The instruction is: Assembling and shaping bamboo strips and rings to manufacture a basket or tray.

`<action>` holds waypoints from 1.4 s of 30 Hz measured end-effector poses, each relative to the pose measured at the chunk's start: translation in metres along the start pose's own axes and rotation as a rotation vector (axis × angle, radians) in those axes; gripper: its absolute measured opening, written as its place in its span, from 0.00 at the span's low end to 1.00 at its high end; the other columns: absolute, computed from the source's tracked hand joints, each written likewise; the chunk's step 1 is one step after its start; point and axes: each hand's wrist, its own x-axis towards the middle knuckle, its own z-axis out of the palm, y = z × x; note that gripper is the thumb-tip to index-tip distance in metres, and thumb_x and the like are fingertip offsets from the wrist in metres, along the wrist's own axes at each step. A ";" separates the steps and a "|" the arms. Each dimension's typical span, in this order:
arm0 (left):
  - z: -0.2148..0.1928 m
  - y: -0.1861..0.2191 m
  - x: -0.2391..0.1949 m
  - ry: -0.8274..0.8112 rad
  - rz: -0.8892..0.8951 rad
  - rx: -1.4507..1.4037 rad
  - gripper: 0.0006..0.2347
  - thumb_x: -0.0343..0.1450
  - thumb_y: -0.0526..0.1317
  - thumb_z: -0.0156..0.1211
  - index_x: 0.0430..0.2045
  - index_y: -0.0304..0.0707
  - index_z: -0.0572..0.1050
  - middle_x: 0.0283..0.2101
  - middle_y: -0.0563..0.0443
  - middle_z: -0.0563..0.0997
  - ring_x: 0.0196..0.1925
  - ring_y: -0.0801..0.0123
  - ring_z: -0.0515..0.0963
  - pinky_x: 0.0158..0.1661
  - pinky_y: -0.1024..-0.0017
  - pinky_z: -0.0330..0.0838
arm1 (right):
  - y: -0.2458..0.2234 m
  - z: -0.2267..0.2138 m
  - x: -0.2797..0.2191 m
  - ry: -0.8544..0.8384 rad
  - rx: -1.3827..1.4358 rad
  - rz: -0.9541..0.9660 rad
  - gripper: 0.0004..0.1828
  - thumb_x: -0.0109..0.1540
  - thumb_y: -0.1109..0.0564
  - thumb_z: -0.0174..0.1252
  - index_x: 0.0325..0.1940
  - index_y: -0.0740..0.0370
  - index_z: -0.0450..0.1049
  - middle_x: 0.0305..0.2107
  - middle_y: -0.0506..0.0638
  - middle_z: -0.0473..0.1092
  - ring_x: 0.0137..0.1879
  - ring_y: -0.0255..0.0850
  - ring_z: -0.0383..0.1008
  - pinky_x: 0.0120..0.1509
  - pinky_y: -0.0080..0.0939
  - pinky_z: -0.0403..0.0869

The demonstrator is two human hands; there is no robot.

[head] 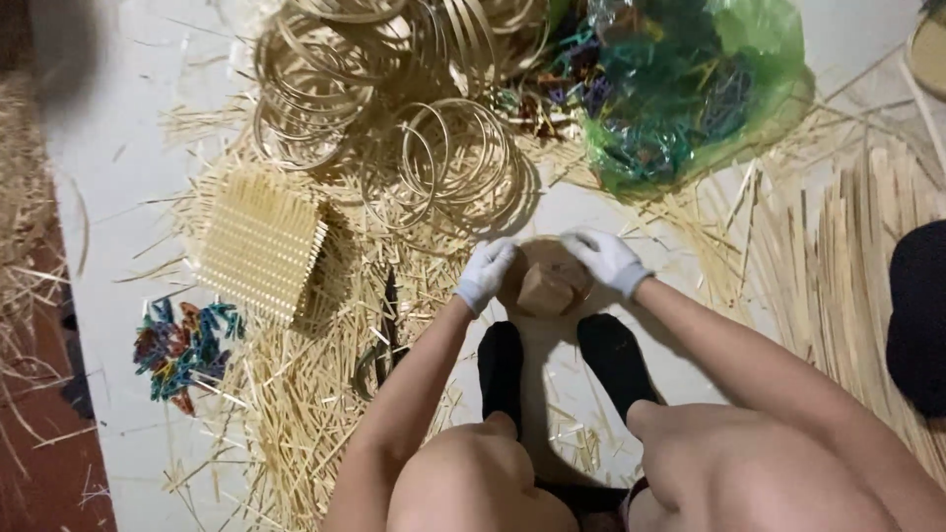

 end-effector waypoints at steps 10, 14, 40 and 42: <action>0.015 -0.086 -0.001 0.188 -0.040 0.179 0.19 0.74 0.53 0.54 0.40 0.32 0.79 0.38 0.52 0.81 0.44 0.72 0.77 0.47 0.70 0.72 | 0.035 0.070 -0.011 0.140 0.164 0.123 0.24 0.70 0.43 0.46 0.57 0.65 0.72 0.50 0.63 0.74 0.58 0.57 0.74 0.63 0.48 0.68; 0.024 -0.054 -0.006 0.189 -0.136 0.122 0.20 0.76 0.53 0.54 0.36 0.30 0.80 0.33 0.55 0.79 0.39 0.72 0.75 0.43 0.71 0.71 | 0.024 0.075 -0.010 0.203 0.022 0.260 0.23 0.68 0.44 0.47 0.52 0.62 0.77 0.47 0.63 0.75 0.55 0.60 0.74 0.59 0.49 0.71; 0.038 0.059 -0.048 -0.545 0.768 1.190 0.31 0.63 0.45 0.73 0.63 0.55 0.68 0.62 0.49 0.70 0.68 0.48 0.67 0.66 0.48 0.63 | 0.063 0.026 0.041 -0.240 -0.371 0.235 0.17 0.62 0.44 0.53 0.49 0.41 0.84 0.43 0.54 0.80 0.49 0.52 0.80 0.58 0.48 0.75; 0.038 0.065 -0.051 -0.568 0.703 1.147 0.35 0.56 0.46 0.74 0.60 0.52 0.68 0.62 0.45 0.70 0.66 0.43 0.67 0.60 0.47 0.65 | 0.064 0.030 0.043 -0.241 -0.431 0.256 0.16 0.63 0.43 0.53 0.50 0.38 0.83 0.44 0.56 0.78 0.49 0.56 0.78 0.57 0.50 0.75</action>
